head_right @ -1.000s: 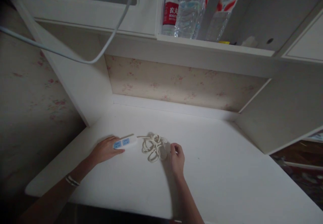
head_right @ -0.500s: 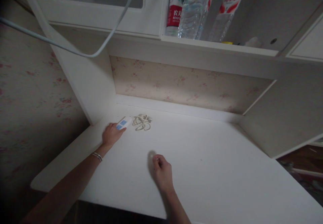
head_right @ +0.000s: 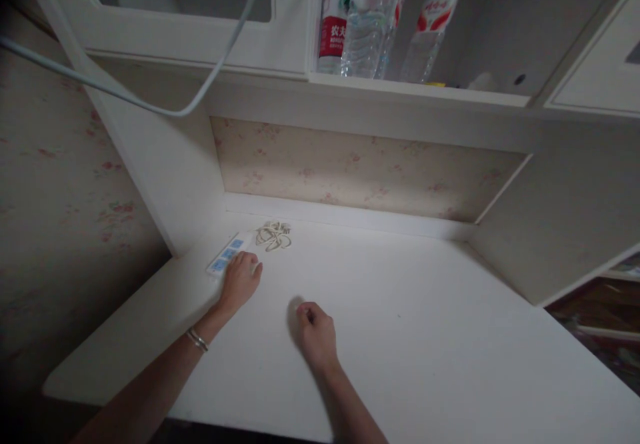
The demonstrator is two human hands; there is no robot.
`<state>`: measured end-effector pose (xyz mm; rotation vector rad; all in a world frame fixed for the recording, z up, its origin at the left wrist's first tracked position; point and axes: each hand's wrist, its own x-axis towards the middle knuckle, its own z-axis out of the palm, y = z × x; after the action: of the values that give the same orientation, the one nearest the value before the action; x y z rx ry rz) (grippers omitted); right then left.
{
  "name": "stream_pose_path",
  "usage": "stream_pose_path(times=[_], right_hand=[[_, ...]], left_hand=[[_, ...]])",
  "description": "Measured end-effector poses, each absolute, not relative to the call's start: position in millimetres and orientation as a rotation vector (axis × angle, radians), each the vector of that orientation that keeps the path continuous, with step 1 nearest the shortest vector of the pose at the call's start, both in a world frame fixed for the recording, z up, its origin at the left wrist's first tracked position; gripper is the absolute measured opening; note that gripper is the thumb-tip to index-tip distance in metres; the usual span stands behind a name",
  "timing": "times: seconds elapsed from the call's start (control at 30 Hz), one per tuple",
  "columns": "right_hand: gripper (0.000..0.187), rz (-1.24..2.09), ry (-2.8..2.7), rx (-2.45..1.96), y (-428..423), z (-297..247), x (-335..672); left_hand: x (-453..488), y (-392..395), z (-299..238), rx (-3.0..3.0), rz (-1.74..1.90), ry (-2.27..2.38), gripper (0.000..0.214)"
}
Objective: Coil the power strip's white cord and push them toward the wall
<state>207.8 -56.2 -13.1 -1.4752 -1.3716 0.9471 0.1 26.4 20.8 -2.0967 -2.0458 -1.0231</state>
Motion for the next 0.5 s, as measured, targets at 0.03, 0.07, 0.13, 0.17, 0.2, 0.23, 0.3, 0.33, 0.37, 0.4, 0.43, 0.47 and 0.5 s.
stream_pose_path(times=[0.03, 0.07, 0.13, 0.17, 0.2, 0.23, 0.3, 0.33, 0.37, 0.4, 0.43, 0.47, 0.5], right_hand=[[0.036, 0.969, -1.332, -1.435, -52, -12, 202], [0.035, 0.995, -1.302, -1.393, -48, -10, 196], [0.033, 1.056, -1.259, -1.298, -37, -7, 182], [0.033, 1.091, -1.245, -1.252, -32, -7, 175], [0.035, 1.128, -1.236, -1.215, -27, -6, 170], [0.038, 1.167, -1.233, -1.185, -22, -6, 166], [0.046, 1.225, -1.253, -1.156, -16, -7, 162], [0.049, 1.234, -1.278, -1.154, -14, -7, 162], [0.050, 1.225, -1.309, -1.156, -13, -8, 163], [0.051, 1.201, -1.342, -1.159, -13, -8, 163], [0.051, 1.174, -1.368, -1.165, -13, -9, 164], [0.052, 1.153, -1.386, -1.172, -14, -9, 165], [0.053, 1.144, -1.397, -1.179, -14, -9, 165]], left_hand=[[13, 23, 17, -2.157, -1.152, -2.045, 0.011], [25, 19, 14, -2.204, -1.260, -2.065, 0.014], [48, 14, 9, -2.318, -1.432, -2.178, 0.030], [57, 12, 8, -2.367, -1.570, -2.242, 0.038], [64, 11, 7, -2.403, -1.721, -2.295, 0.042], [69, 9, 7, -2.404, -1.862, -2.367, 0.047], [72, 8, 6, -2.347, -2.060, -2.523, 0.051], [72, 7, 5, -2.325, -2.105, -2.586, 0.052], [71, 7, 4, -2.325, -2.126, -2.626, 0.052], [69, 7, 2, -2.344, -2.139, -2.634, 0.051], [68, 7, 0, -2.370, -2.157, -2.621, 0.050], [67, 8, -2, -2.386, -2.181, -2.603, 0.049], [66, 9, -5, -2.381, -2.208, -2.592, 0.048]])
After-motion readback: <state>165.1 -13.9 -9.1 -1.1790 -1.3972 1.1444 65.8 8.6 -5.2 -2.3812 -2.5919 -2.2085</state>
